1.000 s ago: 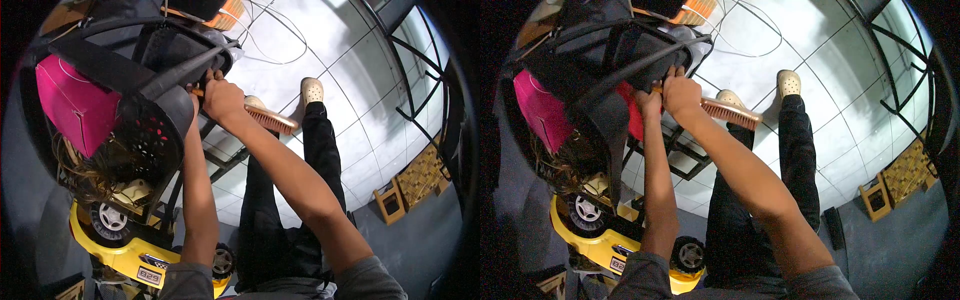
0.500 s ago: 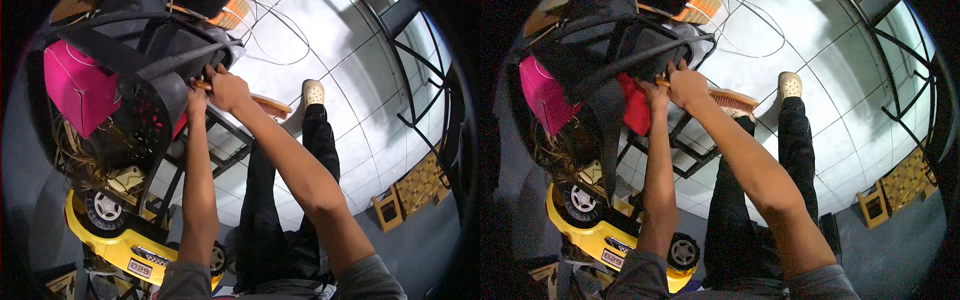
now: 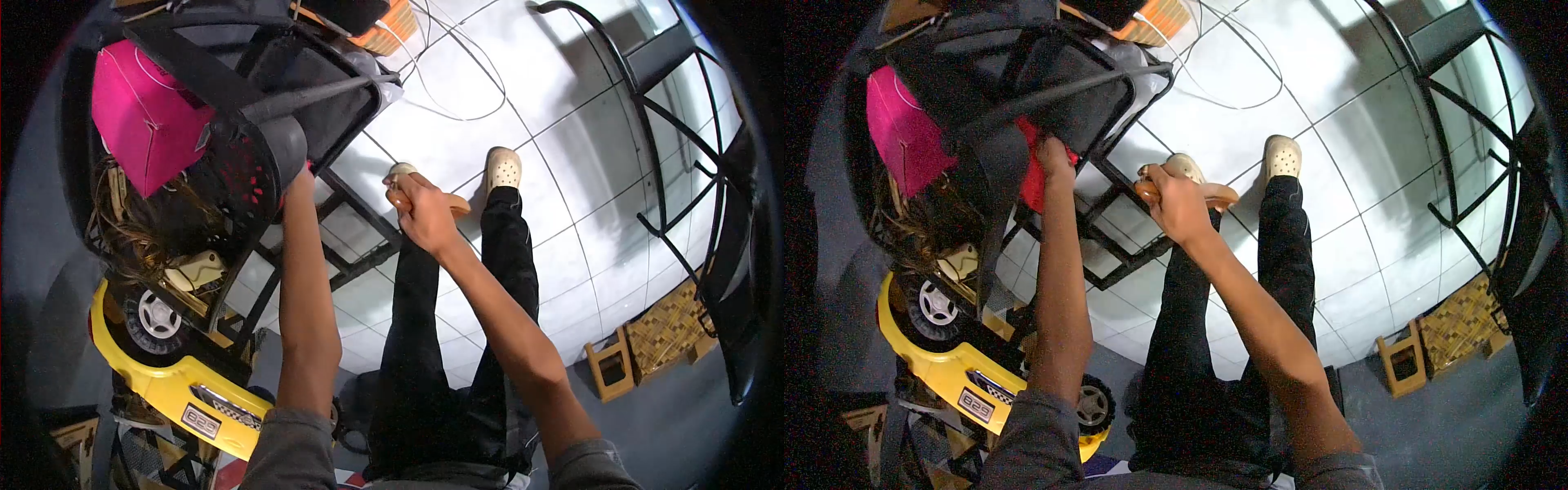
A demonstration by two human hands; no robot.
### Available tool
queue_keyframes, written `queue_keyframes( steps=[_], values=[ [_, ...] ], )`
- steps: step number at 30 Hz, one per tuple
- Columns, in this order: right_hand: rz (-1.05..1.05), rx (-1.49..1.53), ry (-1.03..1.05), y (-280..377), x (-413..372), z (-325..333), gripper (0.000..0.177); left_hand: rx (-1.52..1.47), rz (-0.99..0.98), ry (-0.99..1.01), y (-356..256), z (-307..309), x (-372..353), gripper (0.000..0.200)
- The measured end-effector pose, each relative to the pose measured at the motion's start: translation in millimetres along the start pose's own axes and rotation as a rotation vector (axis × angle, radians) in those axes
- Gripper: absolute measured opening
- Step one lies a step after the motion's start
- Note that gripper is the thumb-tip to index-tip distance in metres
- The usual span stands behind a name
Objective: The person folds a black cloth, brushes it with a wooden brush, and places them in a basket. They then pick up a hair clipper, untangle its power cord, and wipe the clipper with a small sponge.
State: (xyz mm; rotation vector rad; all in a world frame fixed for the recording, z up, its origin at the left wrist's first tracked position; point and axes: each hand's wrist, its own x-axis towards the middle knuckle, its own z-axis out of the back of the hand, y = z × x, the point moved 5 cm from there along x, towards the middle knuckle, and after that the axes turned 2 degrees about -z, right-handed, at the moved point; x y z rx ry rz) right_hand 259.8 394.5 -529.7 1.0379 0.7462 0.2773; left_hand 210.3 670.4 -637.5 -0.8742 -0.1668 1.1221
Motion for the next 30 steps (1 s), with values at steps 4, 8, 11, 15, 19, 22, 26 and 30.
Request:
queue_keyframes(
  steps=[4, 8, 11, 15, 19, 22, 26, 30],
  values=[
    [0.032, 0.049, -0.07, 11, 7, -8, 0.029, 0.358, -0.064, -0.006, 8, -9, -1, 0.055],
    [0.061, -0.062, -0.212, 10, 5, -17, 0.021, 0.095, -0.025, -0.041, -69, -1, -75, 0.053],
    [-0.133, -0.079, -0.172, 17, -5, -4, 0.021, 0.102, -0.168, -0.116, -78, 2, -133, 0.041],
    [-0.173, -0.111, -0.055, 21, -35, 21, 0.031, -0.154, 0.177, 0.31, -52, -11, -224, 0.035],
    [-0.121, 0.011, 0.025, 43, -81, 68, 0.033, -0.415, 0.334, 0.508, -87, 1, -301, 0.03],
    [-0.145, 0.112, 0.182, 94, -121, 123, 0.048, -0.635, 0.436, 0.561, -149, 37, -346, 0.037],
    [-0.037, 0.319, 0.386, 154, -163, 183, 0.044, -0.856, 0.508, 0.501, -208, 62, -372, 0.037],
    [-0.092, 0.344, 0.486, 204, -182, 219, 0.023, -0.834, 0.506, 0.468, -266, 89, -380, 0.034]
  ],
)
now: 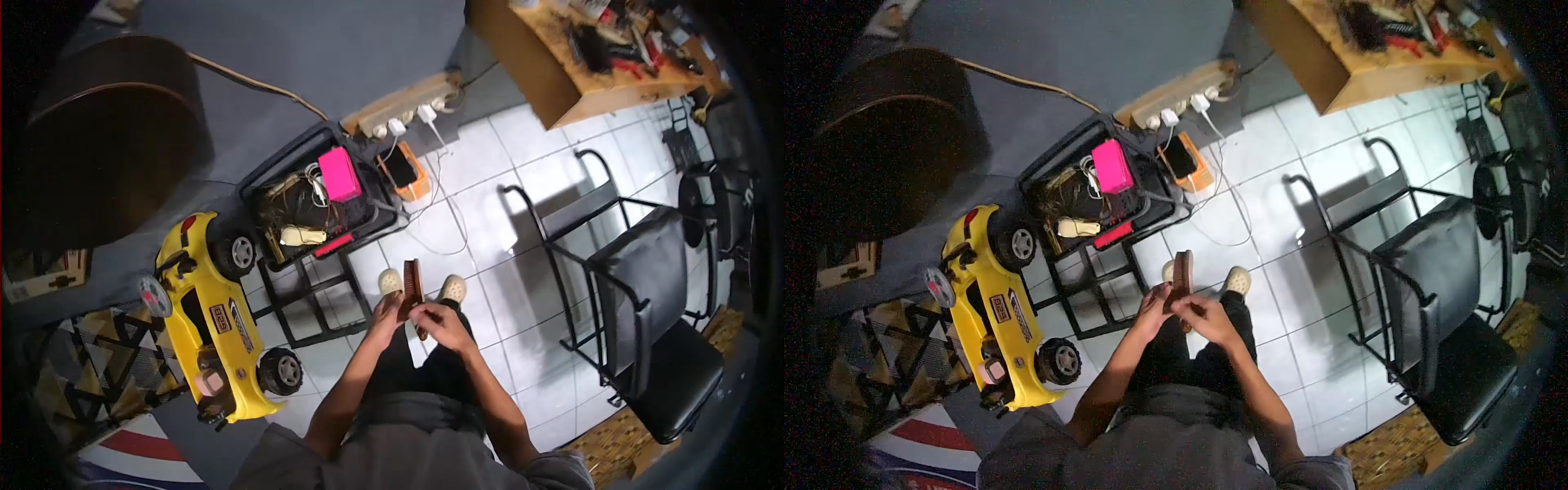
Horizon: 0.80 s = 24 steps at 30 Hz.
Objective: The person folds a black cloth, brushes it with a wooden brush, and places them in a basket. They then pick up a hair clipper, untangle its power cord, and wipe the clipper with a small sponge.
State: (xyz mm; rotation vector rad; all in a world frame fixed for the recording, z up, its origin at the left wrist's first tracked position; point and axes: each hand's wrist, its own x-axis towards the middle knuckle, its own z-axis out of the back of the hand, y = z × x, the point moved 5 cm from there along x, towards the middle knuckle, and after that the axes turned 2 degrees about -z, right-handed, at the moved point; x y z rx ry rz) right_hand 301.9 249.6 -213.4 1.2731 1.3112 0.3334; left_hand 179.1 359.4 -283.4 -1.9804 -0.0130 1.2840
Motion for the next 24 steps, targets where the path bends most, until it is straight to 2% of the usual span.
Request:
queue_keyframes(
  steps=[2, 3, 4, 7, 8, 10, 12, 14, 16, 18, 19, 20, 21, 22, 24],
  values=[
    [-0.124, -0.023, 0.036, 25, -16, -1, 0.02, 0.137, 0.011, -0.009, -14, -10, -10, 0.035],
    [-0.025, -0.009, 0.026, 33, -20, -1, 0.023, 0.243, -0.119, 0.052, -30, -21, -18, 0.038],
    [-0.02, 0.078, 0.011, 36, -25, 1, 0.025, 0.351, -0.242, 0.108, -43, -30, -29, 0.042],
    [-0.04, 0.274, 0.019, 46, -42, 3, 0.034, 0.629, -0.422, 0.223, -70, -53, -62, 0.054],
    [-0.045, 0.298, 0.001, 44, -48, 3, 0.035, 0.717, -0.358, 0.231, -74, -59, -72, 0.063],
    [-0.022, 0.364, -0.085, 37, -60, 5, 0.035, 1.042, -0.804, 0.318, -99, -80, -108, 0.067],
    [-0.057, 0.473, -0.158, 29, -78, -1, 0.034, 1.071, -0.794, 0.436, -103, -94, -130, 0.066],
    [0.011, 0.637, -0.185, 31, -100, -11, 0.032, 0.999, -0.841, 0.481, -91, -99, -133, 0.057],
    [0.045, 0.698, -0.257, 44, -139, -23, 0.032, 0.878, -0.709, 0.609, -80, -112, -141, 0.055],
    [0.211, 0.72, -0.427, 49, -181, -35, 0.027, 1.022, -0.972, 0.676, -74, -133, -165, 0.053],
    [0.26, 0.674, -0.522, 55, -204, -38, 0.026, 1.044, -0.945, 0.746, -61, -138, -169, 0.05],
    [0.305, 0.615, -0.608, 55, -225, -38, 0.026, 1.076, -1.026, 0.776, -52, -148, -179, 0.045],
    [0.406, 0.587, -0.69, 41, -242, -38, 0.031, 1.071, -0.977, 0.917, -39, -160, -188, 0.044],
    [0.431, 0.513, -0.876, 34, -266, -40, 0.032, 1.064, -0.927, 1.045, -26, -173, -195, 0.042],
    [0.445, 0.359, -1.217, 24, -319, -51, 0.034, 1.097, -0.983, 1.221, 6, -197, -220, 0.038]
  ],
)
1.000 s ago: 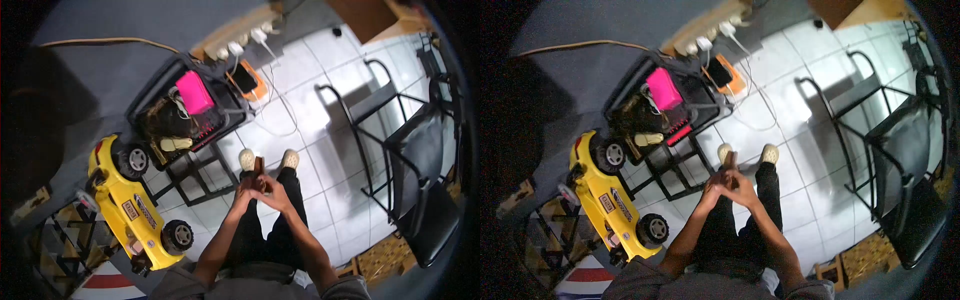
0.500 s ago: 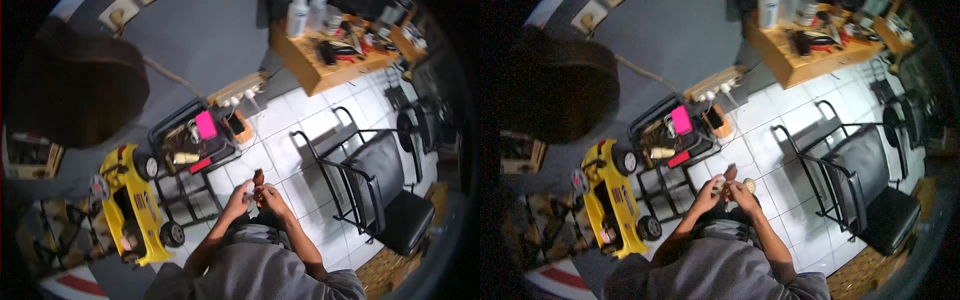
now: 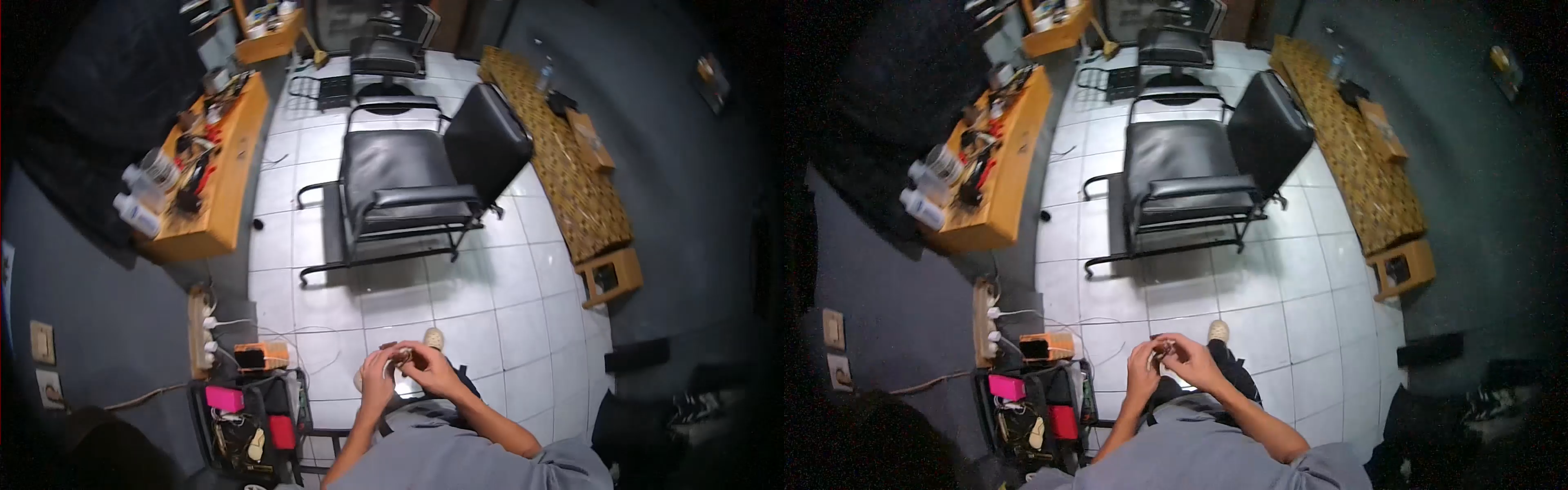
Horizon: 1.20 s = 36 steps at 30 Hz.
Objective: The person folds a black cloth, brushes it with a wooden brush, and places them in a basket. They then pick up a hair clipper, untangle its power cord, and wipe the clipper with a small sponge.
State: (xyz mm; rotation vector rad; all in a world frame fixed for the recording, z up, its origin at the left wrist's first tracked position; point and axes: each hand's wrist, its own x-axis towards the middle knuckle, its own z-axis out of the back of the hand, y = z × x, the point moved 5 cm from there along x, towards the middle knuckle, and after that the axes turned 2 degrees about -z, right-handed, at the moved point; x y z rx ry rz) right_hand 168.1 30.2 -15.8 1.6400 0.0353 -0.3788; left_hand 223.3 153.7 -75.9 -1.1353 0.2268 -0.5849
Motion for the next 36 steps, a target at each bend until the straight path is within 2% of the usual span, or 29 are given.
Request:
queue_keyframes(
  steps=[4, 6, 7, 8, 10, 14, 15, 18, 19, 22, 26, 27, 31, 36],
  values=[
    [0.198, -0.289, -0.454, 10, -46, 94, 0.03, 0.003, -0.135, 0.254, -37, -77, 22, 0.033],
    [0.225, -0.409, -0.62, 28, -75, 140, 0.026, 0.054, -0.25, 0.325, -83, -113, 32, 0.033],
    [0.275, -0.408, -0.709, 37, -88, 163, 0.025, 0.012, -0.23, 0.404, -101, -134, 37, 0.033],
    [0.302, -0.431, -0.759, 35, -100, 189, 0.032, 0.031, -0.247, 0.484, -114, -159, 40, 0.031],
    [0.37, -0.394, -0.799, 36, -123, 241, 0.028, 0.056, -0.285, 0.624, -137, -215, 49, 0.03],
    [0.362, -0.366, -0.761, 27, -166, 344, 0.026, -0.025, -0.285, 0.826, -167, -322, 63, 0.025],
    [0.361, -0.393, -0.761, 29, -176, 367, 0.025, -0.027, -0.391, 0.767, -190, -340, 68, 0.023],
    [0.322, -0.371, -0.782, 36, -190, 435, 0.019, -0.058, -0.344, 0.902, -243, -396, 93, 0.026],
    [0.321, -0.36, -0.793, 35, -190, 453, 0.018, -0.18, -0.347, 0.771, -263, -408, 105, 0.03],
    [0.243, -0.366, -0.794, 26, -176, 508, 0.017, -0.239, -0.157, 0.726, -277, -456, 139, 0.031],
    [0.248, -0.439, -0.791, 32, -130, 590, 0.016, -0.278, -0.523, 0.734, -295, -525, 205, 0.031],
    [0.244, -0.459, -0.77, 33, -115, 612, 0.016, -0.251, -0.529, 0.758, -300, -540, 225, 0.029],
    [0.187, -0.446, -0.658, 55, -43, 703, 0.014, -0.346, -0.35, 0.759, -297, -601, 316, 0.022],
    [0.115, -0.475, -0.518, 102, 55, 809, 0.015, -0.329, -0.226, 0.713, -315, -654, 444, 0.021]
  ],
)
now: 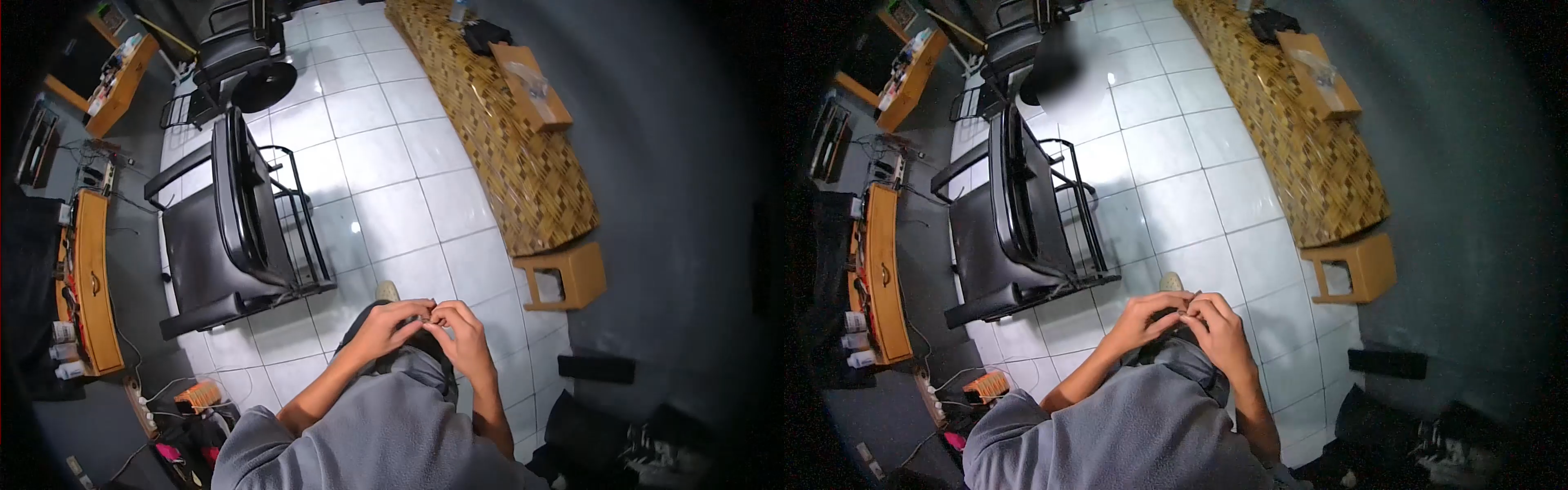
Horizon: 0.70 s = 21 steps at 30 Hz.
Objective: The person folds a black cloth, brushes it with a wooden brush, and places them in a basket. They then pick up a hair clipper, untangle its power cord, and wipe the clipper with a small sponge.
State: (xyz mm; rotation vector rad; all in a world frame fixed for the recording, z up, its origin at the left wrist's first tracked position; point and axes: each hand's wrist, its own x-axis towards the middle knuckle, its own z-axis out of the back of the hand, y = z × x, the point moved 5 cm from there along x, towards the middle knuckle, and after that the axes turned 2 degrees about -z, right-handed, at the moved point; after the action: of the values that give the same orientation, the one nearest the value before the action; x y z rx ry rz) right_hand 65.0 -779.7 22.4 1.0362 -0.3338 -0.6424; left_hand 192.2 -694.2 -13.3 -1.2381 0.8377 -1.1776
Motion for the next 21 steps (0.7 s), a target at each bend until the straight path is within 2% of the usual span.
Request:
queue_keyframes(
  steps=[2, 6, 7, 10, 11, 14, 15, 18, 20, 21],
  values=[
    [0.032, -0.008, 0.029, 5, 52, 17, 0.014, -0.006, -0.028, -0.075, -1, 16, 43, 0.018],
    [0.035, 0.052, 0.056, -9, 159, 36, 0.015, 0.234, -0.135, -0.251, 10, 55, 131, 0.016],
    [0.04, 0.069, 0.065, -15, 187, 37, 0.015, 0.206, -0.156, -0.325, 15, 66, 154, 0.015],
    [0.066, 0.077, 0.105, -35, 274, 36, 0.014, 0.28, -0.154, -0.358, 33, 105, 224, 0.013],
    [0.082, 0.062, 0.121, -41, 305, 35, 0.013, 0.266, -0.096, -0.358, 37, 118, 248, 0.011],
    [0.213, 0.078, 0.224, -57, 403, 33, 0.013, 0.35, -0.085, -0.428, 61, 159, 314, 0.011],
    [0.196, 0.112, 0.271, -51, 435, 34, 0.013, 0.336, -0.045, -0.427, 75, 172, 332, 0.011],
    [0.329, 0.01, 0.396, -37, 524, 32, 0.015, 0.449, 0.131, -0.505, 68, 218, 383, 0.011],
    [0.271, 0.101, 0.515, -19, 576, 25, 0.014, 0.441, 0.148, -0.657, 63, 251, 410, 0.011],
    [0.319, 0.064, 0.578, -11, 601, 20, 0.014, 0.421, 0.186, -0.728, 62, 266, 420, 0.011]
  ],
)
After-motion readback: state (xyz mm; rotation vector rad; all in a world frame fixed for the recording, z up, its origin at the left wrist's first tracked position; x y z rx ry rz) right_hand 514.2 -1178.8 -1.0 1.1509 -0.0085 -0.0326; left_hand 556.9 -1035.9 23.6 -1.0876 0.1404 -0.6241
